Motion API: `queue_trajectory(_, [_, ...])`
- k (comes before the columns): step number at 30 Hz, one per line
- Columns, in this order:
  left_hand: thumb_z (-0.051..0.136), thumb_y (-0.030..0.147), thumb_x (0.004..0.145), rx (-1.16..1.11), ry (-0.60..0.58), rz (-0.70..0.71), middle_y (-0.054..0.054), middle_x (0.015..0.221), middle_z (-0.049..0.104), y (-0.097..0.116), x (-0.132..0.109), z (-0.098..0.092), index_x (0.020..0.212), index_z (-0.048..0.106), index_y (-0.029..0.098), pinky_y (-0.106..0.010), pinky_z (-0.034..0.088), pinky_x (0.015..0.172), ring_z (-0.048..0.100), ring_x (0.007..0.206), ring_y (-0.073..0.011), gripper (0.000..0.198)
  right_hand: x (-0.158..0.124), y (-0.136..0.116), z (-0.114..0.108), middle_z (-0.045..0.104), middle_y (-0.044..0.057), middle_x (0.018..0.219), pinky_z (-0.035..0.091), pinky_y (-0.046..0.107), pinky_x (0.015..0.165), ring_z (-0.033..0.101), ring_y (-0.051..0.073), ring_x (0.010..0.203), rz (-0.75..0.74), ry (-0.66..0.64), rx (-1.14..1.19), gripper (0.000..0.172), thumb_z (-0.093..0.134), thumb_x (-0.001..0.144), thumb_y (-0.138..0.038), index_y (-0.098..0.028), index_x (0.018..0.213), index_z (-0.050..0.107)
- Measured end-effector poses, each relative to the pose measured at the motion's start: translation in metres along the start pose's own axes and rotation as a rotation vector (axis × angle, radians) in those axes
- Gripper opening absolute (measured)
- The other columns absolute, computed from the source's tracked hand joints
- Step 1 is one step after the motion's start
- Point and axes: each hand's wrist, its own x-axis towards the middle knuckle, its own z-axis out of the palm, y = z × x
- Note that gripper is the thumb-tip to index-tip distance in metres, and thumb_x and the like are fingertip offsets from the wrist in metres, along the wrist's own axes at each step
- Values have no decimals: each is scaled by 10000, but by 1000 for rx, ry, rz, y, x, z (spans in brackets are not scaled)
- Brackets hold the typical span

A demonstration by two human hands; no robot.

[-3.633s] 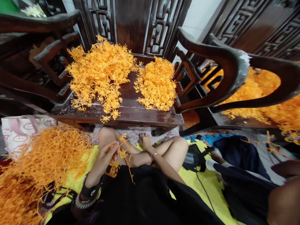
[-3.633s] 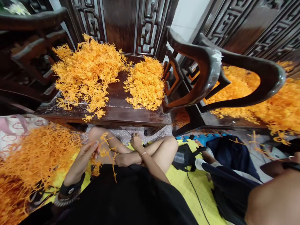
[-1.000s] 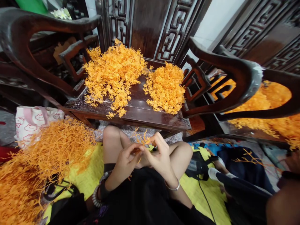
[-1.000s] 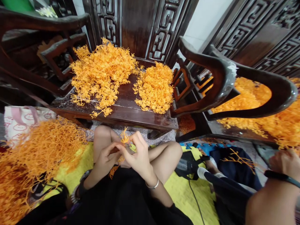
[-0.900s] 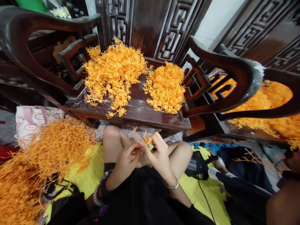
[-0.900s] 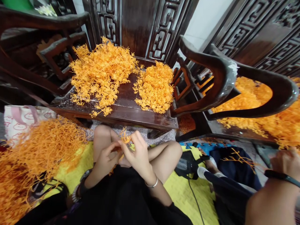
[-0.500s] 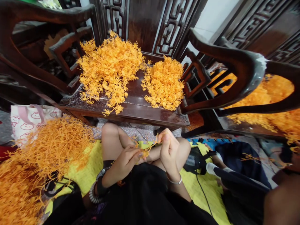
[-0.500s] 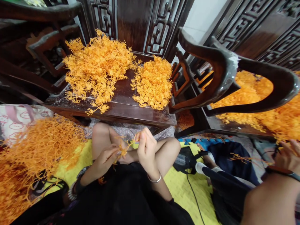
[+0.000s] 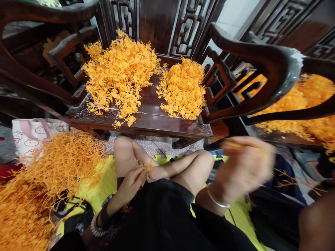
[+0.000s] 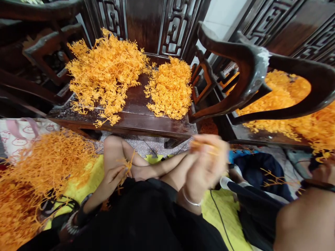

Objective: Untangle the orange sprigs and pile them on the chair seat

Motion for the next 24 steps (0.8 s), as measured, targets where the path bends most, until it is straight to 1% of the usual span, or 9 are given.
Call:
queue_trajectory(2, [508,388,904,-42,80,26,-53,777,621,2,3,3,761,666,164,-264,421,723,561,769,-192,309,-7,3,21,569,20,808,429,302,583,541,166,678,29,-63,-8,179,462,939,-326,-276,1026,611])
queue_trajectory(5, [528,376,893,-37,159,61,-44,786,607,9,11,9,773,638,160,-256,426,718,564,776,-183,270,-24,20,51,537,1,774,385,266,568,466,131,614,154,-341,72,165,445,936,-278,-239,1005,590])
queue_trajectory(6, [532,372,891,-28,174,76,-38,774,599,11,14,11,778,628,160,-255,427,709,562,767,-180,259,-31,28,58,519,-2,758,367,262,562,441,126,603,193,-391,114,163,432,934,-281,-224,954,583])
queue_trajectory(7, [531,365,891,-16,181,91,-34,768,595,13,16,12,792,621,161,-256,428,703,559,761,-178,244,-38,37,64,495,-4,733,351,259,560,417,124,595,219,-398,153,169,424,929,-285,-209,880,567])
queue_trajectory(10, [519,336,893,71,199,154,-32,768,590,18,23,15,818,605,164,-269,431,701,553,760,-179,207,-57,64,76,373,-24,609,299,262,542,343,125,562,215,-272,299,286,402,903,-326,-203,647,428])
queue_trajectory(13, [514,329,897,204,191,217,-32,733,592,21,26,19,758,585,176,-291,430,735,558,797,-197,218,-70,81,81,322,-31,574,286,271,541,308,126,546,160,-197,400,369,384,886,-442,-213,601,338])
queue_trajectory(16, [508,322,899,301,171,297,-27,732,613,21,27,24,755,588,188,-320,421,796,564,794,-200,213,-69,80,82,362,-30,605,287,265,559,323,119,568,175,-231,325,393,440,882,-507,-203,639,385])
queue_trajectory(20, [467,335,916,323,159,257,-40,742,610,17,27,25,759,583,188,-334,420,782,549,813,-214,245,-54,66,79,343,-47,602,247,243,525,295,93,553,391,-435,310,420,517,872,-527,-189,644,415])
queue_trajectory(24, [446,395,931,172,9,195,-59,802,620,13,25,19,813,598,175,-324,433,788,549,851,-218,292,-33,60,68,292,-71,544,183,219,454,231,58,477,608,-552,579,474,592,817,-558,-180,598,407])
